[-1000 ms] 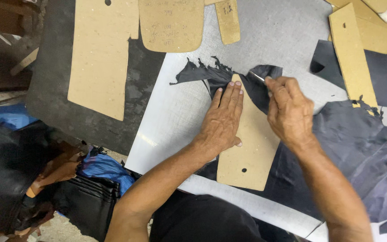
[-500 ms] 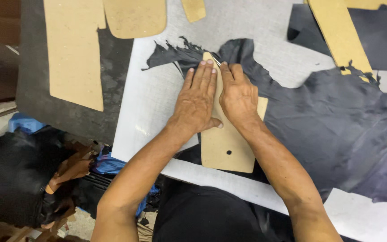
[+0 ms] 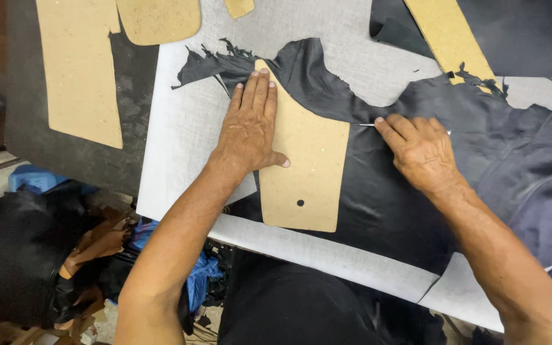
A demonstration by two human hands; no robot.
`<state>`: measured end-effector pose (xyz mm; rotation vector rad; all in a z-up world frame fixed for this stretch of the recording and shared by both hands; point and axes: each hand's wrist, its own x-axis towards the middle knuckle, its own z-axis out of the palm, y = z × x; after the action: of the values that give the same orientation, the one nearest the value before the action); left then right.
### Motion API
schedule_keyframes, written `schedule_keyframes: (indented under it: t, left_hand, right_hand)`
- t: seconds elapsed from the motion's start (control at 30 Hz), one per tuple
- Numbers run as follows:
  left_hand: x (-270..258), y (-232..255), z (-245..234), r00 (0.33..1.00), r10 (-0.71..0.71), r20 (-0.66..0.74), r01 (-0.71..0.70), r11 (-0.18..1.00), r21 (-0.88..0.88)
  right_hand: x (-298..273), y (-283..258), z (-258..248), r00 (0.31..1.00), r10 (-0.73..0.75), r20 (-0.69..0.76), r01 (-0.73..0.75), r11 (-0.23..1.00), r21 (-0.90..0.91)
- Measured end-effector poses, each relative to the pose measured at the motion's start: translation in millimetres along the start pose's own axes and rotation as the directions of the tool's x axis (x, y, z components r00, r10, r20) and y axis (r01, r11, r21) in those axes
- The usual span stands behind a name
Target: The person uses a cardboard template and a rotary cutter to cut shapes from a large piece of black fabric on a white table. They repeatedly position the template, cut around it, remove the template, and set the cut fabric pieces aside.
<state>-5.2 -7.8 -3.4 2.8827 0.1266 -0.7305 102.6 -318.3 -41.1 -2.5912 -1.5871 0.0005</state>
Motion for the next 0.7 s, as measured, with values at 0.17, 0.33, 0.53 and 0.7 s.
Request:
schedule_keyframes:
  t: [0.17,0.33,0.53,0.7]
  left_hand:
    - [4,2,-1,0.999,-0.010,0.031,0.009,0.999,0.039]
    - [6,2,0,0.999,0.000,0.034,-0.002,0.999,0.049]
    - [4,-7,8,0.994,0.103,-0.029,-0.104,0.994,-0.029]
    - [-1,-4,23,0.980,0.188,-0.067,-0.185,0.981,0.052]
  right_hand:
    - [41,44,-5,0.931,-0.364,0.016,0.361,0.916,-0.175]
    - [63,68,-44,0.966,-0.255,-0.039,0.234,0.931,-0.279]
    - [0,-78,-14,0.779,0.598,-0.185,-0.386,0.692,0.610]
    - [20,-128,28,0.468,0.865,0.183,-0.597,0.156,0.787]
